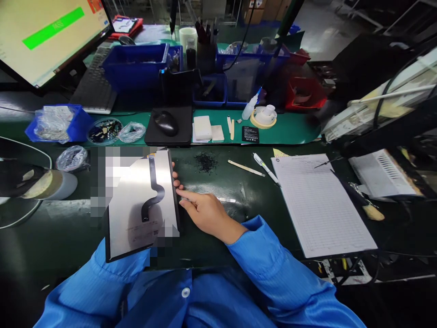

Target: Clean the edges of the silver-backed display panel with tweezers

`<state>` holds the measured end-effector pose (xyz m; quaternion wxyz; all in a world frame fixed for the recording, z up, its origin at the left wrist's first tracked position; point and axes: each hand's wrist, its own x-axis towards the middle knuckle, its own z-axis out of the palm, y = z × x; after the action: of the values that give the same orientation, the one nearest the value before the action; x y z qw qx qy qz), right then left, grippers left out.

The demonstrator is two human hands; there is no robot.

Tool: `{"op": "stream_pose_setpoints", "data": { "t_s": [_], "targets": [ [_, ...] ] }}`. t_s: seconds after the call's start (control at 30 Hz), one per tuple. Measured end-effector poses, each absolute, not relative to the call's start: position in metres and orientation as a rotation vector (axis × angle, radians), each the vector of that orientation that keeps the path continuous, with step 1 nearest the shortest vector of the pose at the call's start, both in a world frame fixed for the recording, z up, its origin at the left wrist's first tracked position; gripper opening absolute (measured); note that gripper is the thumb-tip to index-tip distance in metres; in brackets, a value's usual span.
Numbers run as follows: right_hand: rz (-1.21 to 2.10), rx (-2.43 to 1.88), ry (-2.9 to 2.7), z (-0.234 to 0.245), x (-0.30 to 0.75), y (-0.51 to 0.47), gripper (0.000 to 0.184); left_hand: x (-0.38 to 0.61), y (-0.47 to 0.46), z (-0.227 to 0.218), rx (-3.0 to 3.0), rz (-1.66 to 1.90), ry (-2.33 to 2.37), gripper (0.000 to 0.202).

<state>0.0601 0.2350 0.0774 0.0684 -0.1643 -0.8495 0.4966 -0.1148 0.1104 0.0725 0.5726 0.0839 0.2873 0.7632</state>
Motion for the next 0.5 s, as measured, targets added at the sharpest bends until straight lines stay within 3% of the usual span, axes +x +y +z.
{"op": "stream_pose_setpoints", "data": {
  "t_s": [0.5],
  "targets": [
    [1.444,-0.437,-2.537,0.075,0.060,0.238,0.032,-0.115,0.105,0.058,0.117,1.787,0.659,0.039]
  ]
}}
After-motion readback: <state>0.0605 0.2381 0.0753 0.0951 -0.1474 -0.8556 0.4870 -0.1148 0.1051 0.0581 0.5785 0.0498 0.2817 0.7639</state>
